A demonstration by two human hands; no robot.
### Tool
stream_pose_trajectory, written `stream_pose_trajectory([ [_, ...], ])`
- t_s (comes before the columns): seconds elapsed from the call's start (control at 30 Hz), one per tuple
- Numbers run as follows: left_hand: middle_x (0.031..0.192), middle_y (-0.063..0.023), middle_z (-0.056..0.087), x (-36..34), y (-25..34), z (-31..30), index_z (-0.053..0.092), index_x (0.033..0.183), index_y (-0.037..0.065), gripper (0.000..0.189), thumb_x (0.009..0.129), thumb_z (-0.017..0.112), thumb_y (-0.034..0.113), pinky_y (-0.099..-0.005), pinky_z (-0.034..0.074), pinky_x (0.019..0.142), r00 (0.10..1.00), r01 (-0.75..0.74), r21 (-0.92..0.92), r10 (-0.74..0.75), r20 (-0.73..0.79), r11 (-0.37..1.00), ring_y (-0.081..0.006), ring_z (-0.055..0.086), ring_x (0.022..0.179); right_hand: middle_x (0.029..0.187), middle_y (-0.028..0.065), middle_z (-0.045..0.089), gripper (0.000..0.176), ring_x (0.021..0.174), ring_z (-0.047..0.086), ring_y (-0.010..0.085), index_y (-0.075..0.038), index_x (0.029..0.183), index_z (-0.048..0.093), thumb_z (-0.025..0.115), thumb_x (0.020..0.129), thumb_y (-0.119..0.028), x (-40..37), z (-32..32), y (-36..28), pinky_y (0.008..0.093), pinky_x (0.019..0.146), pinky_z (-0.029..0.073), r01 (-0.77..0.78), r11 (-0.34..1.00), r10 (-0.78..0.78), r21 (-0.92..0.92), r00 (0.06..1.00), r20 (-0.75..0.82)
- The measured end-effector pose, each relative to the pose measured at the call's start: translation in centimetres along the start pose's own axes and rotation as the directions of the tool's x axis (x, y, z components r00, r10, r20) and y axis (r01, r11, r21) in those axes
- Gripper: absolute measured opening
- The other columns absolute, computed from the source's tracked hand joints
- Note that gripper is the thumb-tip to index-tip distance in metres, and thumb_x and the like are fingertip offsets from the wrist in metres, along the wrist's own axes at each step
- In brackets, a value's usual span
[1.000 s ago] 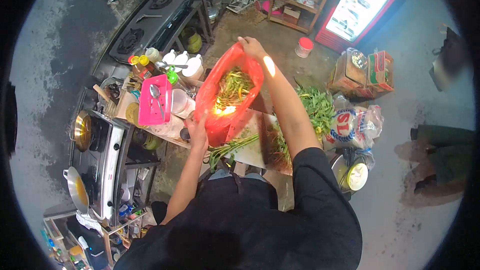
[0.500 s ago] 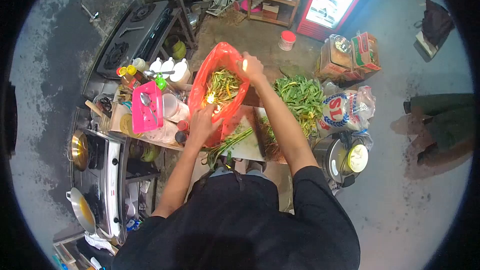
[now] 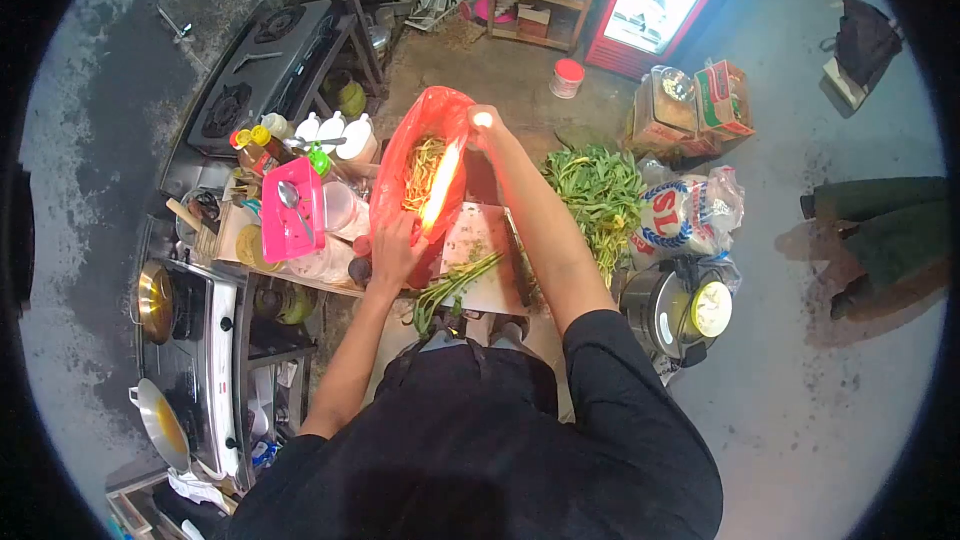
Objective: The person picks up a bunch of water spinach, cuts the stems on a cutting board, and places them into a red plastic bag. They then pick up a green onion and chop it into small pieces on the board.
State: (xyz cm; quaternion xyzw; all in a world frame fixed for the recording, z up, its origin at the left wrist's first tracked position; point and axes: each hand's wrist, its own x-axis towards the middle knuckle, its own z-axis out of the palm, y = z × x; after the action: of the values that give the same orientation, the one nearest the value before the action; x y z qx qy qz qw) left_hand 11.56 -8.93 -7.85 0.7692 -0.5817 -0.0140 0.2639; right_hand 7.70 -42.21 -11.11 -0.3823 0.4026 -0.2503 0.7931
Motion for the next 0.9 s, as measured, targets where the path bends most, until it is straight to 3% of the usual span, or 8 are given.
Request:
stream_pose_trajectory([
  [0.37,0.096,-0.0124,0.066,0.7,0.2,-1.4,0.063,0.101,0.006,0.033,0.073,0.077,0.019,-0.0434,0.046,0.084,0.999,0.028,-0.049,-0.029,-0.036,0.998,-0.0318,0.065,0.092,0.101,0.0074,0.068,0.037,0.086,0.067,0.0198,0.001,0.119,0.058,0.053,0.104,-0.032,-5.5,-0.7,-1.4,0.0380,0.075,0.057,0.125,0.988,-0.116,-0.087,0.988,0.099],
  [0.47,0.096,-0.0141,0.065,1.0,1.4,-2.9,0.063,0.102,0.003,0.039,0.074,0.079,0.025,-0.0439,0.046,0.080,0.982,-0.110,-0.071,0.097,-0.161,0.991,-0.0332,0.063,0.087,0.107,0.0074,0.067,0.044,0.090,0.066,0.0174,0.001,0.122,0.057,0.057,0.102,-0.038,-10.1,-1.3,-2.7,0.0330,0.079,0.054,0.203,0.917,-0.179,-0.344,0.979,0.103],
  [0.53,0.095,-0.0140,0.064,0.9,4.0,-4.9,0.063,0.102,0.003,0.038,0.075,0.079,0.025,-0.0431,0.046,0.080,0.967,-0.130,-0.025,0.121,-0.225,0.991,-0.0326,0.063,0.087,0.111,0.0086,0.066,0.044,0.093,0.064,0.0160,0.002,0.123,0.057,0.059,0.101,-0.036,-11.1,-3.2,-1.0,0.0289,0.081,0.052,0.316,0.789,-0.420,-0.527,0.904,-0.087],
  [0.57,0.094,-0.0140,0.064,0.5,5.1,-5.2,0.064,0.103,0.003,0.037,0.076,0.079,0.024,-0.0423,0.047,0.080,0.946,-0.141,0.024,0.142,-0.290,0.990,-0.0320,0.063,0.087,0.108,0.0090,0.066,0.042,0.091,0.065,0.0155,0.002,0.122,0.057,0.059,0.101,-0.034,-12.5,-4.9,0.3,0.0288,0.079,0.052,0.359,0.743,-0.466,-0.565,0.883,-0.052],
  [0.6,0.094,-0.0140,0.064,-0.2,5.6,-4.8,0.064,0.103,0.003,0.037,0.076,0.079,0.024,-0.0423,0.047,0.080,0.948,-0.149,0.020,0.149,-0.280,0.989,-0.0320,0.063,0.087,0.104,0.0094,0.067,0.040,0.089,0.065,0.0151,0.003,0.122,0.057,0.059,0.101,-0.032,-14.5,-6.6,1.7,0.0288,0.077,0.053,0.398,0.695,-0.508,-0.600,0.861,-0.018],
  [0.7,0.096,-0.0146,0.062,-2.9,5.6,-1.8,0.063,0.099,0.002,0.028,0.079,0.077,0.016,-0.0422,0.050,0.079,0.972,-0.214,-0.402,0.234,0.001,0.890,-0.0329,0.062,0.092,0.094,0.0222,0.071,0.034,0.089,0.069,0.0336,0.004,0.114,0.062,0.062,0.094,-0.023,-22.8,-8.8,5.9,0.0431,0.081,0.053,0.250,0.714,-0.419,-0.654,0.901,-0.113],
  [0.8,0.096,-0.0157,0.061,-4.5,6.1,1.7,0.063,0.101,0.001,0.030,0.079,0.077,0.016,-0.0435,0.050,0.082,0.947,-0.213,-0.412,0.291,0.138,0.886,-0.0335,0.062,0.093,0.089,0.0160,0.071,0.027,0.072,0.069,0.0279,0.003,0.109,0.064,0.067,0.091,-0.017,-27.4,-10.1,11.3,0.0388,0.068,0.054,0.180,0.468,-0.504,-0.865,0.858,-0.095],
  [0.9,0.106,-0.0144,0.060,-4.1,6.4,5.0,0.063,0.108,0.001,0.036,0.078,0.077,0.016,-0.0441,0.048,0.089,0.947,-0.171,-0.332,0.248,0.205,0.928,-0.0329,0.059,0.103,0.093,0.0210,0.068,0.029,0.085,0.067,0.0403,0.003,0.107,0.062,0.072,0.082,-0.009,-29.1,-9.5,14.7,0.0473,0.076,0.054,0.089,0.362,-0.504,-0.928,0.856,-0.114],
])
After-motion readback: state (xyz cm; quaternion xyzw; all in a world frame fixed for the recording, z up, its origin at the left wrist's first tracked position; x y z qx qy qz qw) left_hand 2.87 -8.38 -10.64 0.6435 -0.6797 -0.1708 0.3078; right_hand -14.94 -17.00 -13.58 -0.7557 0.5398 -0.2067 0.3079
